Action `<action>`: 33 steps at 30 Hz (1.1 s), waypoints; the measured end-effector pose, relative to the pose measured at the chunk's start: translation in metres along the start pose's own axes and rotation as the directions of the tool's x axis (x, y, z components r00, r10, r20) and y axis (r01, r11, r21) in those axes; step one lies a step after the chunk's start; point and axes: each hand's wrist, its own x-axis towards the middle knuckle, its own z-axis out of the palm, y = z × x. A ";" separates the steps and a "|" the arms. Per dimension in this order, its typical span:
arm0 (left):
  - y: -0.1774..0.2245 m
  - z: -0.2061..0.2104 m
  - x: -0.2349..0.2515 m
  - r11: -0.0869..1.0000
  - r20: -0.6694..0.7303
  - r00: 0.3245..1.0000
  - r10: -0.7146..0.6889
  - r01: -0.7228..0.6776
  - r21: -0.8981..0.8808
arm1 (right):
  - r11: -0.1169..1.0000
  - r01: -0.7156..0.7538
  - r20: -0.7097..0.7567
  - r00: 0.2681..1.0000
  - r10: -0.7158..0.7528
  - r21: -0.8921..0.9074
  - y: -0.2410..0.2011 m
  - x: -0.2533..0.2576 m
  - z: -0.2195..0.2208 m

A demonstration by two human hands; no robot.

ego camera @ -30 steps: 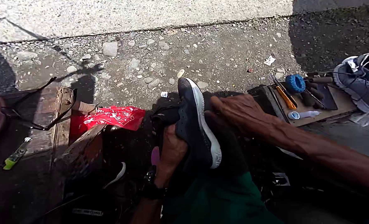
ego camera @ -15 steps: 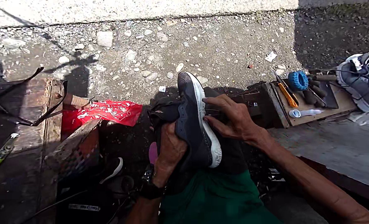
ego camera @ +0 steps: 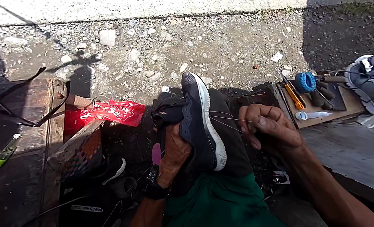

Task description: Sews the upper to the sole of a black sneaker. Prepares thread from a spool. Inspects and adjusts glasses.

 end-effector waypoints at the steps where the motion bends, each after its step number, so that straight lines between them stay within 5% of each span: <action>1: 0.000 0.001 0.000 1.000 -0.007 1.000 -0.001 0.001 -0.005 | 1.000 -0.005 -0.006 1.000 0.005 -0.013 -0.006 -0.001 0.001; 9: -0.001 0.003 0.000 0.998 -0.050 0.999 0.017 -0.014 0.064 | 0.996 -0.071 -0.002 0.997 0.071 0.045 -0.013 -0.010 0.001; 12: 0.005 -0.008 0.001 0.965 -0.034 0.999 0.030 -0.020 0.262 | 0.966 -0.199 -0.084 0.979 0.187 -0.167 -0.013 -0.011 -0.012; 14: 0.005 -0.020 -0.001 0.954 -0.026 1.000 0.016 -0.008 0.301 | 0.860 -0.256 -0.195 0.963 0.187 -0.442 -0.011 -0.010 -0.014; 17: 0.003 -0.037 -0.012 0.962 -0.036 0.999 0.001 0.009 0.273 | 0.564 -0.123 -0.159 0.987 -0.016 -0.817 0.008 -0.008 -0.016; 19: 0.005 -0.043 -0.022 0.961 -0.061 0.998 -0.020 0.036 0.275 | 0.311 -0.042 -0.090 0.986 -0.142 -0.949 0.028 -0.004 -0.010; 21: 0.005 -0.048 -0.033 0.957 -0.098 0.994 -0.041 0.067 0.281 | 0.225 -0.033 -0.071 0.984 -0.164 -0.974 0.049 0.002 -0.002; 23: 0.002 -0.056 -0.048 0.956 -0.131 0.988 -0.077 0.111 0.273 | 0.355 -0.036 -0.083 0.989 -0.119 -0.934 0.066 0.004 -0.001; 27: -0.029 -0.094 -0.089 0.906 -0.291 0.919 -0.265 0.341 0.252 | 0.798 0.041 -0.038 0.996 -0.079 -0.601 0.046 -0.007 0.006; 30: -0.060 -0.120 -0.118 0.696 -0.330 0.807 -0.490 0.590 0.409 | 0.835 0.078 0.007 0.996 -0.089 -0.544 0.024 -0.019 0.008; 33: -0.047 -0.116 -0.110 0.663 -0.145 0.815 -0.562 0.548 0.509 | 0.774 0.017 -0.045 0.997 -0.059 -0.633 0.017 -0.024 -0.015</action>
